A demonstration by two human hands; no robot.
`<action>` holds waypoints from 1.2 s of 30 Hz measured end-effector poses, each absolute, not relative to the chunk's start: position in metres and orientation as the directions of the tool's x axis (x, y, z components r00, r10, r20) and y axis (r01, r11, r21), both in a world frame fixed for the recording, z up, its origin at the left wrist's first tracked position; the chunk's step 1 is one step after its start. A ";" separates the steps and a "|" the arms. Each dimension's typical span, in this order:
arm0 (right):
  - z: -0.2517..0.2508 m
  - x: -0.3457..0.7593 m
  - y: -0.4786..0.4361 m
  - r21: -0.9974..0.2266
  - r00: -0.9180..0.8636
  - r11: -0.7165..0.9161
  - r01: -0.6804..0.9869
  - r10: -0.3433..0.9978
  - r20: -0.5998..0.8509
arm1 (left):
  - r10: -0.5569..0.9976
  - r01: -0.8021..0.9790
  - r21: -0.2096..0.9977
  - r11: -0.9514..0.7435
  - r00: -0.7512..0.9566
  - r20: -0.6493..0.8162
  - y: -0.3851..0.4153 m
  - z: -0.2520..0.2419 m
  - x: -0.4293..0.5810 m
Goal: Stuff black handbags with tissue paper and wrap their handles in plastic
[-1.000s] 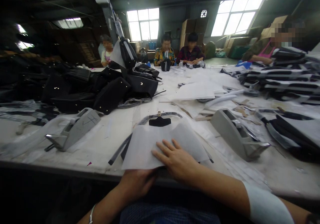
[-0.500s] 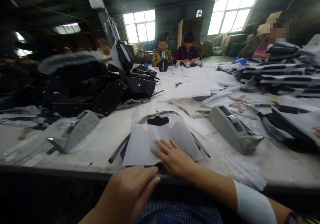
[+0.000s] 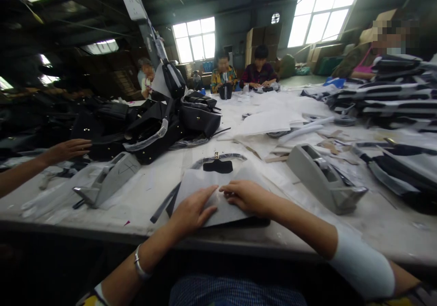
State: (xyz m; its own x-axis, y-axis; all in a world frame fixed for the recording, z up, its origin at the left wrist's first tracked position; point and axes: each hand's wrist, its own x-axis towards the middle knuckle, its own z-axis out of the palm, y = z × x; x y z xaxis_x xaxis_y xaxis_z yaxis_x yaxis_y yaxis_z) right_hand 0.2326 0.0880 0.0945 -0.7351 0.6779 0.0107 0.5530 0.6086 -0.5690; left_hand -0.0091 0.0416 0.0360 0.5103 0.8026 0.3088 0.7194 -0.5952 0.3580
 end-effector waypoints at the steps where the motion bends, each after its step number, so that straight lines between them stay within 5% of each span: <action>1: 0.094 0.233 0.091 -0.519 -0.755 0.650 0.555 0.655 0.012 | 0.809 0.726 0.358 -0.587 0.504 0.303 0.041 0.037 -0.008; 11: 0.066 0.233 0.088 -0.328 -0.792 0.751 0.574 0.611 0.012 | 0.817 0.744 0.342 -0.574 0.490 0.304 0.042 0.033 -0.007; 26: 0.052 0.239 0.085 -0.244 -0.874 0.866 0.436 0.472 0.114 | 0.820 0.725 0.383 -0.572 0.499 0.280 0.042 0.034 -0.007; 31: 0.028 0.249 0.080 -0.276 -0.819 0.844 0.460 0.523 0.235 | 0.790 0.695 0.375 -0.613 0.536 0.298 0.044 0.033 -0.005; 36: 0.031 0.247 0.081 -0.270 -0.851 0.827 0.492 0.522 0.049 | 0.797 0.739 0.300 -0.604 0.568 0.207 0.044 0.038 -0.005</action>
State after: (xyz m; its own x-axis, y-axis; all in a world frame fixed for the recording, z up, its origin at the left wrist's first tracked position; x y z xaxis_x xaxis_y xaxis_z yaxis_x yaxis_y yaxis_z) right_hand 0.2468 0.0815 0.0308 -0.8514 0.5222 0.0488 0.4921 0.8275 -0.2704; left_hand -0.0047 0.0440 0.0376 0.5676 0.7969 0.2067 0.7387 -0.6038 0.2996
